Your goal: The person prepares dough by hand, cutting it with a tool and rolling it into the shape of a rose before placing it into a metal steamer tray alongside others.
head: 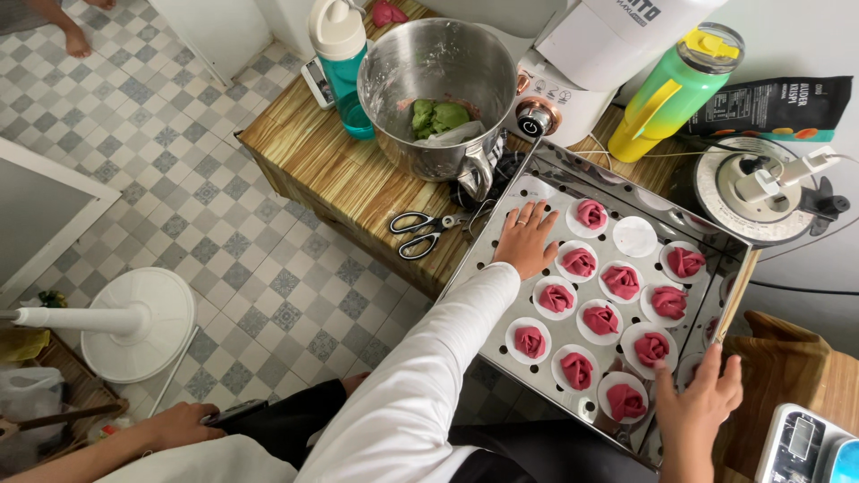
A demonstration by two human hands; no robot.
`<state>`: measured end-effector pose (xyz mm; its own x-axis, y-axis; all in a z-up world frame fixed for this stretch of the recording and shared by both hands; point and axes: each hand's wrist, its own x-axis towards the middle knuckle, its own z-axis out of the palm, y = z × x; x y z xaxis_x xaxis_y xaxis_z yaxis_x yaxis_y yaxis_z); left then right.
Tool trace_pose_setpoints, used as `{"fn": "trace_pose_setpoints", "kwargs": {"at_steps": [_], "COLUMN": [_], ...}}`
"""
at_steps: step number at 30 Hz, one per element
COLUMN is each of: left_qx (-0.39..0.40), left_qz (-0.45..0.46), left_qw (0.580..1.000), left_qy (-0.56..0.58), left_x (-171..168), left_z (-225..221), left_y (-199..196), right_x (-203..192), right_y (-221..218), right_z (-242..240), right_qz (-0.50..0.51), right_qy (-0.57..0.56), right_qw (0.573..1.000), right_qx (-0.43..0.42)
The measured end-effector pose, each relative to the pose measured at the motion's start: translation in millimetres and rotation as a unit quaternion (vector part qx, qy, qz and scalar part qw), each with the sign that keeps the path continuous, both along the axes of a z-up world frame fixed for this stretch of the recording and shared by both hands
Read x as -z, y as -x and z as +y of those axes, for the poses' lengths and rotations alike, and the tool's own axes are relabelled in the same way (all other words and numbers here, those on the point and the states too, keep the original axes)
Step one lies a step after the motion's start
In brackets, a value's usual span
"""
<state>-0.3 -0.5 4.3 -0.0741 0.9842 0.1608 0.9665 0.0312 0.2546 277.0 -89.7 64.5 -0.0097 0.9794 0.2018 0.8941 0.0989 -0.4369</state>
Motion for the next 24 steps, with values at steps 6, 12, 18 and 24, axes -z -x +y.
{"fn": "trace_pose_setpoints", "kwargs": {"at_steps": [6, 12, 18, 24], "left_qx": [0.006, 0.029, 0.029, 0.043], "left_qz": [-0.004, -0.028, -0.03, -0.024], "left_qw": [1.0, 0.998, 0.997, 0.998], "left_qy": [0.011, 0.058, -0.057, -0.039], "left_x": [-1, -27, 11, -2], "left_z": [0, -2, 11, 11], "left_y": [1, 4, -3, -7], "right_x": [-66, -1, 37, 19], "right_y": [39, 11, -5, 7], "right_z": [46, 130, 143, 139], "right_qz": [0.014, -0.025, -0.107, -0.175], "right_qy": [0.107, 0.078, -0.013, -0.054], "right_qw": [0.994, 0.997, 0.994, 0.983], "right_qx": [0.015, 0.006, 0.019, 0.005]}}
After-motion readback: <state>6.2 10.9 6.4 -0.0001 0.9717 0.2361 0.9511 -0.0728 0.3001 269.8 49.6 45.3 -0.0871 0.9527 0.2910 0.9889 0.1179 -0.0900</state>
